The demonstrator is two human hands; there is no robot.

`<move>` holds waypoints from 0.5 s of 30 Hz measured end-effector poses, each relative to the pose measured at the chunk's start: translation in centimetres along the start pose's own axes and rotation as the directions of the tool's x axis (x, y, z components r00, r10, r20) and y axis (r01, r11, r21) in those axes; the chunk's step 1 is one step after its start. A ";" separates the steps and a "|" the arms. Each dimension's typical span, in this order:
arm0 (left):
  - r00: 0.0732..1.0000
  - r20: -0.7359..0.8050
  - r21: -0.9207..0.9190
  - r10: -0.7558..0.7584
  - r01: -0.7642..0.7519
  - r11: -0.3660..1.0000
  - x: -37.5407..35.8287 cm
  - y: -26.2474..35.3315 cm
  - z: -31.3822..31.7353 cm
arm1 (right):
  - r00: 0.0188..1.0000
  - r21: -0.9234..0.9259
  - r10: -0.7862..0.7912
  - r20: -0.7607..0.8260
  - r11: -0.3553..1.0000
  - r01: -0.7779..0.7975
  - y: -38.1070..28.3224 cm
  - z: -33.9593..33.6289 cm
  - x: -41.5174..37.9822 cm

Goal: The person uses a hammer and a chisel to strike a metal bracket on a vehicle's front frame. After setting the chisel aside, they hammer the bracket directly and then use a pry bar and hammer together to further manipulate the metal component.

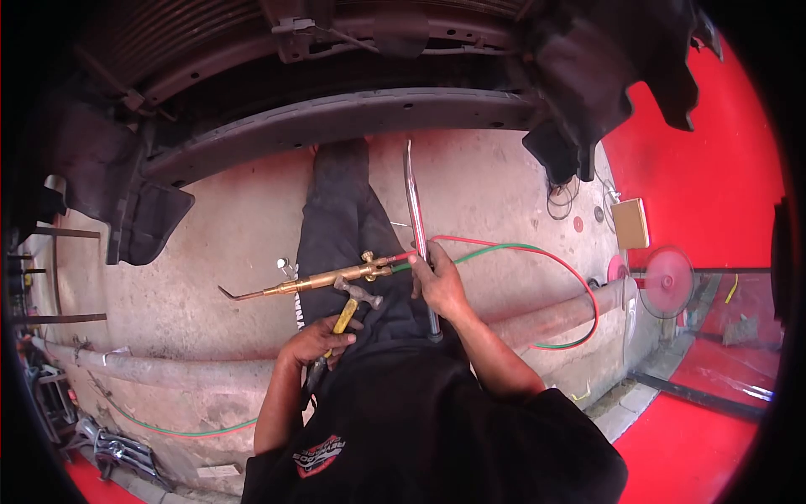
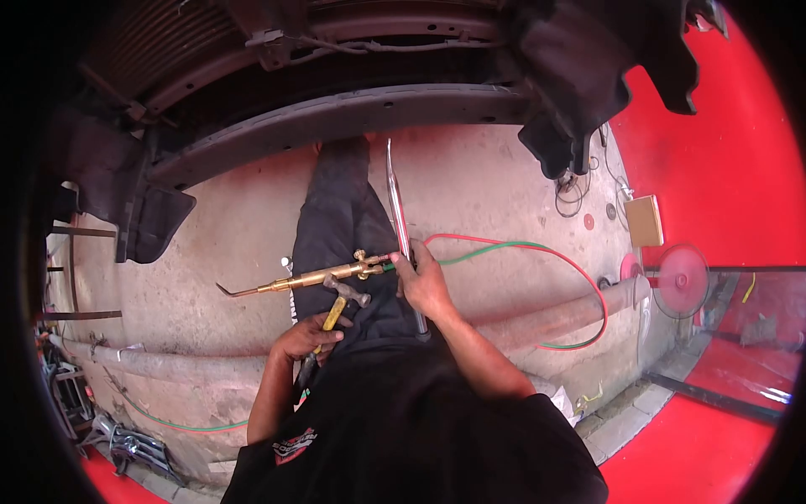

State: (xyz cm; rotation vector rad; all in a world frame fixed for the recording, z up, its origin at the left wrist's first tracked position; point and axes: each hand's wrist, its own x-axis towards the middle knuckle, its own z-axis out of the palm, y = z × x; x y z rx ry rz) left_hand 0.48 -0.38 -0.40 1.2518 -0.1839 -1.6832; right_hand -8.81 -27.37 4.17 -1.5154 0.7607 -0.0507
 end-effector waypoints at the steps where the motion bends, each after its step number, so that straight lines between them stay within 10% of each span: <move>1: 1.000 0.000 -0.005 0.002 -0.002 1.000 0.0 0.0 0.0 | 1.000 -0.006 -0.005 0.000 1.000 0.005 -0.3 -0.1 -0.1; 15: 0.996 0.078 -0.058 0.035 -0.030 0.998 0.6 -1.0 -0.2 | 0.971 0.071 -0.233 0.051 0.971 0.229 -5.4 -0.9 -0.1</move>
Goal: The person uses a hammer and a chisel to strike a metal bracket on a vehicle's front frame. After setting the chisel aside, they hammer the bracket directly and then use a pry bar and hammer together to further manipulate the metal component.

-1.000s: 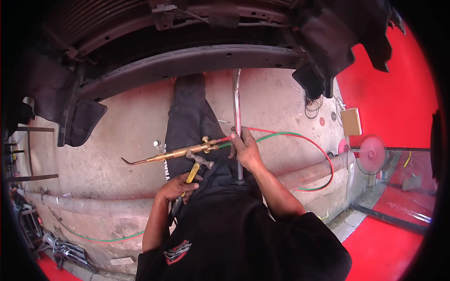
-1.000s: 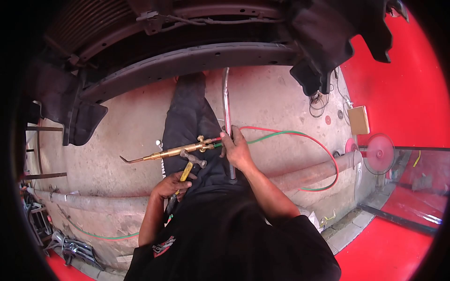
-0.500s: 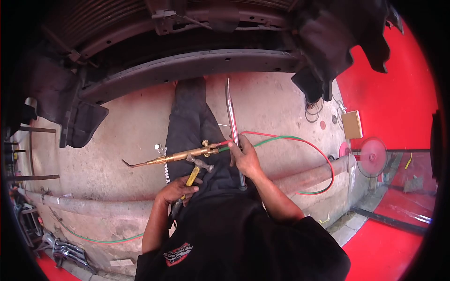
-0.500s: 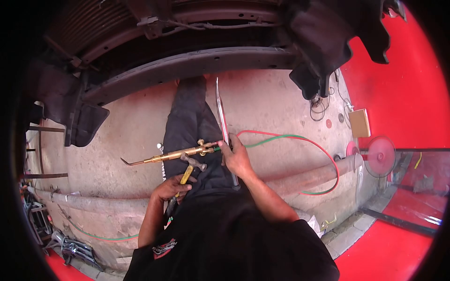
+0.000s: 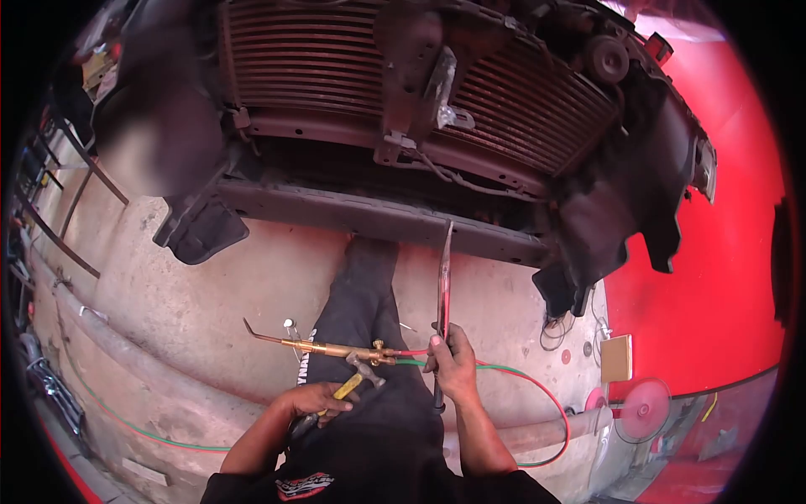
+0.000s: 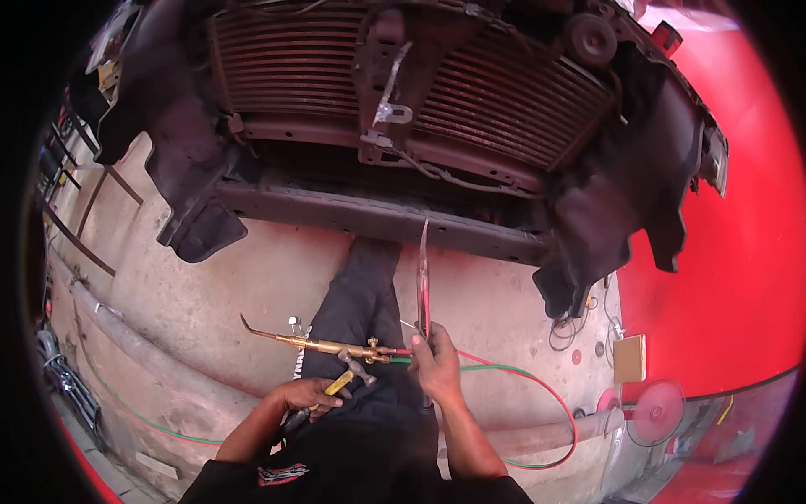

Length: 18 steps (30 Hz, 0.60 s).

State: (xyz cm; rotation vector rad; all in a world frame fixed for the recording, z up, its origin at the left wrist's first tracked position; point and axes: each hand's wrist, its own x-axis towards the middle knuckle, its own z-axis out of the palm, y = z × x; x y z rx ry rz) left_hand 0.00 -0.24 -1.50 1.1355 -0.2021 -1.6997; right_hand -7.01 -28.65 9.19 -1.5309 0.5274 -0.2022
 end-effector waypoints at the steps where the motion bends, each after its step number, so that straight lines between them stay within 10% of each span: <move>1: 1.000 0.002 -0.001 0.001 -0.001 1.000 0.0 0.0 0.0 | 1.000 0.036 -0.016 0.026 0.999 0.015 -0.8 -0.2 0.3; 18: 0.990 0.084 -0.101 0.113 -0.104 0.989 -0.5 -0.3 -1.6 | 0.903 -0.163 -0.414 0.115 0.889 0.429 -13.9 1.1 5.0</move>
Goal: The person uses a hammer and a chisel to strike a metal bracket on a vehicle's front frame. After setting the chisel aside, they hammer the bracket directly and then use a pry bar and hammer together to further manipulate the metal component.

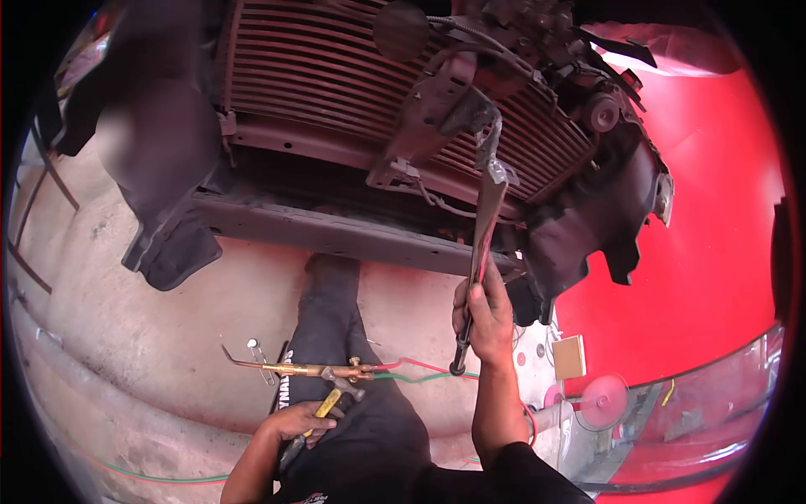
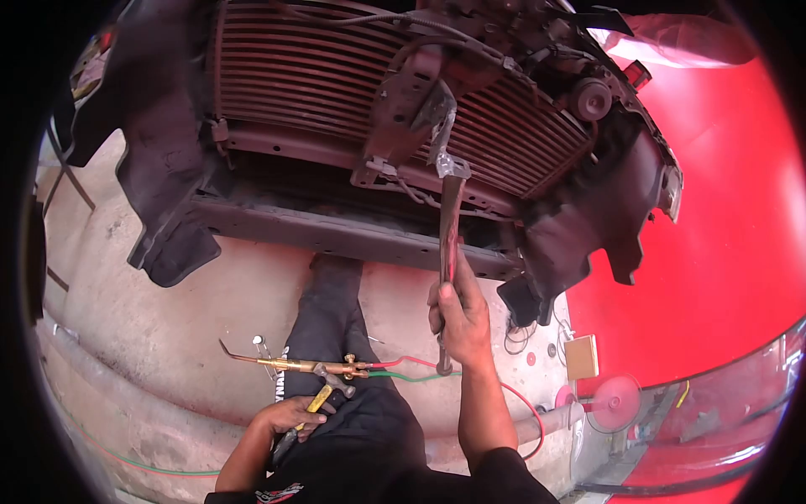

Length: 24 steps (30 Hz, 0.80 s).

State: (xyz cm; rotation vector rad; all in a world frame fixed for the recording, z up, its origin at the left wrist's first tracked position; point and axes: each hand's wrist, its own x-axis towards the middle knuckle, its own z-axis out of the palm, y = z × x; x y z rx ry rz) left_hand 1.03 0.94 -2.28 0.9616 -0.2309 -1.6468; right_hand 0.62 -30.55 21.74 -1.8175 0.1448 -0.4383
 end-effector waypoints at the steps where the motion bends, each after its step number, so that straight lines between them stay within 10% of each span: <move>1: 1.000 0.012 0.007 -0.002 0.002 1.000 0.1 0.0 -0.2 | 1.000 -0.009 -0.001 -0.011 1.000 0.001 -0.5 -0.1 0.5; 15: 1.000 -0.029 0.054 0.011 -0.009 0.998 0.2 -0.7 -0.2 | 0.992 -0.232 -0.073 -0.098 0.971 0.049 -2.0 -1.3 6.7; 24: 0.993 -0.121 0.076 -0.017 0.026 0.997 0.2 -0.2 1.4 | 0.912 -0.545 -0.380 -0.154 0.803 0.242 -1.5 -4.5 10.5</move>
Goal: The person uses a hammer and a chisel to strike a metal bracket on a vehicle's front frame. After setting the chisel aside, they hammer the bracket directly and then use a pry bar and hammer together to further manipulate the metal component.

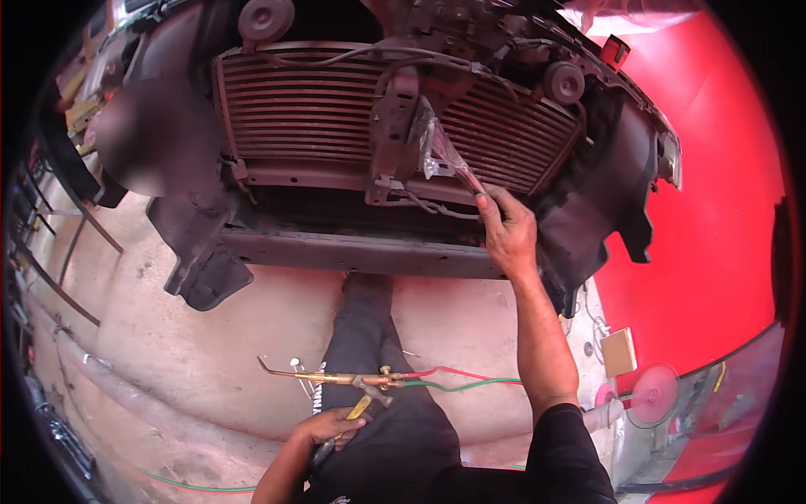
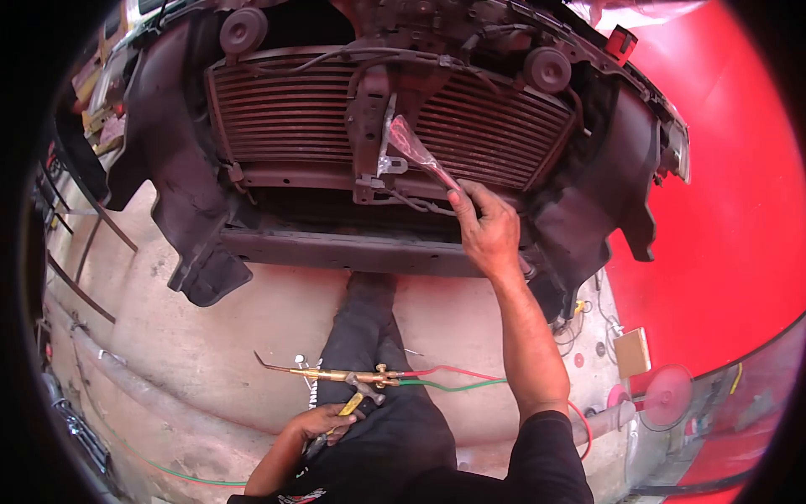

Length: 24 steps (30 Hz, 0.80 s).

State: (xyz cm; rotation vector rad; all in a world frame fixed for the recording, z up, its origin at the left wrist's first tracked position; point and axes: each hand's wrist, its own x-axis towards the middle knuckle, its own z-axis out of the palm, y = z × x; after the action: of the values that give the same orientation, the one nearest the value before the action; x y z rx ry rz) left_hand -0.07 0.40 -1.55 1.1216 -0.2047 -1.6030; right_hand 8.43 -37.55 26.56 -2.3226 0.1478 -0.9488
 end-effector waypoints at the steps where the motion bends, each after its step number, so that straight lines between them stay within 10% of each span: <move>1: 1.000 0.002 -0.004 0.007 -0.007 1.000 0.2 -0.1 0.0 | 0.997 -0.057 -0.069 -0.041 0.996 0.067 0.0 -0.2 0.2; 18: 0.996 -0.080 0.049 -0.037 0.041 0.998 0.3 0.8 1.7 | 0.923 -0.132 -0.340 0.178 0.922 0.365 1.3 -1.6 6.2; 24: 0.922 -0.287 0.301 0.260 -0.171 0.938 -5.9 8.3 6.3 | 0.945 -0.197 -0.280 0.171 0.930 0.311 0.6 -2.2 5.8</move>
State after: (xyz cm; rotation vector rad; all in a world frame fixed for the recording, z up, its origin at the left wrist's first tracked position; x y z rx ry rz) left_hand 0.44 -0.29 10.41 1.5006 -0.3271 -1.1953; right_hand 11.29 -40.99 30.90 -2.6625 -0.1701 -0.9464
